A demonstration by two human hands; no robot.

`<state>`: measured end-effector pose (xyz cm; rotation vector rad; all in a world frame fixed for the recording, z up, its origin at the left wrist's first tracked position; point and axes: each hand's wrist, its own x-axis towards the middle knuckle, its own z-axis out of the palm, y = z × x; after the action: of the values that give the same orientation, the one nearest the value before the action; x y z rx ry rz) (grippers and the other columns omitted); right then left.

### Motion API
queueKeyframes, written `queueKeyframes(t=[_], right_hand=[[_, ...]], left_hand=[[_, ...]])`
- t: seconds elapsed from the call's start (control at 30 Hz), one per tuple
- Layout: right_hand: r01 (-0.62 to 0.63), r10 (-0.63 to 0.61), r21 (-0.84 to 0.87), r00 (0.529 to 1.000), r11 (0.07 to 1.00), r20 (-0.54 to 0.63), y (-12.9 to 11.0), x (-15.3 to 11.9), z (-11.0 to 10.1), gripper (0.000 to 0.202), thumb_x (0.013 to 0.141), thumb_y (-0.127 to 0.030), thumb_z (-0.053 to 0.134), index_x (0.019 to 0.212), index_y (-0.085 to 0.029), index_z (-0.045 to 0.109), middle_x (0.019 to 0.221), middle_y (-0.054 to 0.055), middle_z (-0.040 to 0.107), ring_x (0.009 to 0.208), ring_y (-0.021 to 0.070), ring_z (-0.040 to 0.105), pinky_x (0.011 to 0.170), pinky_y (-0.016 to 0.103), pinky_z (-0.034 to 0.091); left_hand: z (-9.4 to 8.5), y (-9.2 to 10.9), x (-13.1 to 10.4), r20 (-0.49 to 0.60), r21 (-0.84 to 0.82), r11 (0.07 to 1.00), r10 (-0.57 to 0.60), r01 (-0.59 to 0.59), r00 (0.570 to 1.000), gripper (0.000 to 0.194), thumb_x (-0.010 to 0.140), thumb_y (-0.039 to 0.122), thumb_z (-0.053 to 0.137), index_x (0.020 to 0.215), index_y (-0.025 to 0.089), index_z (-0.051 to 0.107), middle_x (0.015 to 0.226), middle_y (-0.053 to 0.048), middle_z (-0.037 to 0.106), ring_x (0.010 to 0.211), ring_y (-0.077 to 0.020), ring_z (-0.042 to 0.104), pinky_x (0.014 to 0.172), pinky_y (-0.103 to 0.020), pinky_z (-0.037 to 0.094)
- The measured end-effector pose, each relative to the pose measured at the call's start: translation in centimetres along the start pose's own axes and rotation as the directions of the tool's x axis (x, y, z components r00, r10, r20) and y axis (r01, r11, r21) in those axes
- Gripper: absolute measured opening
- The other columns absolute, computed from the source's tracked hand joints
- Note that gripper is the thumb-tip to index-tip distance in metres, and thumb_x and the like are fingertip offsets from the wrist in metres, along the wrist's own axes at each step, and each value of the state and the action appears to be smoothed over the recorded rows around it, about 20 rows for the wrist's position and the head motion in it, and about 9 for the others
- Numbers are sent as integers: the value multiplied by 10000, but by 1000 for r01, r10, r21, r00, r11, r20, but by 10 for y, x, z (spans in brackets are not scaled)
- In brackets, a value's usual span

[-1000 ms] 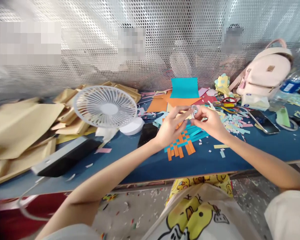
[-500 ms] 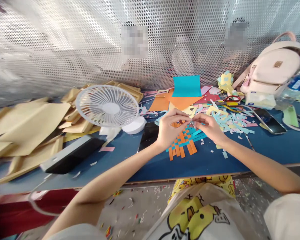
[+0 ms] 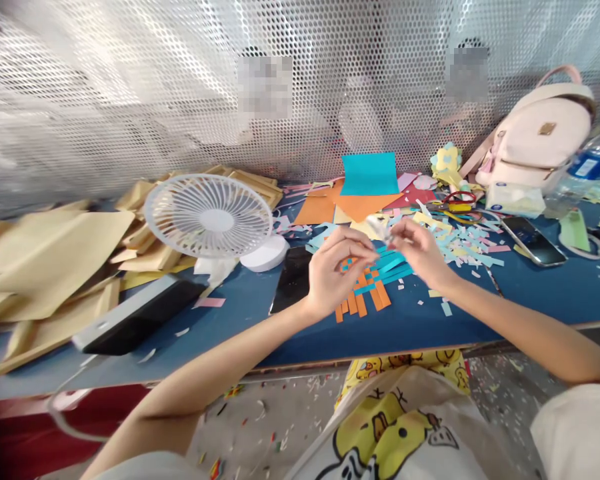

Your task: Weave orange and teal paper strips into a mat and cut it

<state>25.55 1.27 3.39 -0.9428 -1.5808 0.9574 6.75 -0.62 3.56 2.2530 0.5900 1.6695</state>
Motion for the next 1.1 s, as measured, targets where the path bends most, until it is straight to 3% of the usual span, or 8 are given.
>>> queueKeyframes(t=[0.1,0.17,0.3,0.4,0.47,0.63,0.87,1.1], right_hand=[[-24,10,-163,996,986,-86,8,8,-35,162,813,-373,616,819,-221,561,750,23,640,728,191,655,676,327,507],[64,-86,-418,996,906,-34,13,9,-65,157,844,-370,601,881,-218,618,819,60,701,780,233,689,684,351,517],[132,-236,-914,971,383,42,23,2,-112,195,898,-300,545,856,-197,705,872,134,740,856,312,690,714,408,492],[141,-175,-957,980,256,97,23,-4,-115,236,906,-275,535,871,-162,739,928,168,755,910,343,685,735,434,491],[148,-194,-925,977,349,83,14,-5,-100,252,922,-307,541,919,-168,751,1016,154,753,984,332,671,787,434,493],[82,16,-444,977,892,213,-23,1,-37,272,892,-403,578,921,-193,748,902,76,744,741,193,662,583,294,486],[137,-81,-242,971,961,226,-45,13,1,201,839,-363,627,768,-180,669,742,22,653,624,122,552,509,242,404],[160,-91,-247,959,956,270,-43,21,11,199,854,-366,651,797,-175,652,805,28,682,629,116,553,518,248,397]], left_hand=[[-9,19,-3,49,-258,944,-200,206,979,84,896,181,680,859,232,736,908,-24,694,846,-139,663,697,-265,588],[-16,22,-5,132,-407,779,-467,477,875,139,912,282,659,828,232,758,939,-39,700,860,-156,678,688,-281,613],[-24,10,-7,207,-610,379,-772,696,601,190,820,412,751,838,226,787,1038,-48,737,904,-161,681,760,-288,622],[-23,5,-9,263,-677,227,-814,700,518,204,733,407,831,825,229,796,1119,-42,743,945,-156,675,806,-268,604],[-21,8,-10,302,-684,193,-803,704,514,177,736,399,830,791,234,794,1173,-39,736,978,-167,671,819,-273,595],[-15,22,-8,349,-626,273,-740,730,576,238,846,436,721,968,247,798,1323,-53,671,1110,-226,631,864,-316,572],[-27,34,-8,283,-485,528,-659,697,697,315,934,407,614,1222,328,712,1407,-24,596,1203,-242,556,953,-340,534],[-37,27,-21,279,-446,569,-645,691,711,378,942,428,597,1299,324,659,1298,-61,652,1166,-255,573,952,-397,545]])
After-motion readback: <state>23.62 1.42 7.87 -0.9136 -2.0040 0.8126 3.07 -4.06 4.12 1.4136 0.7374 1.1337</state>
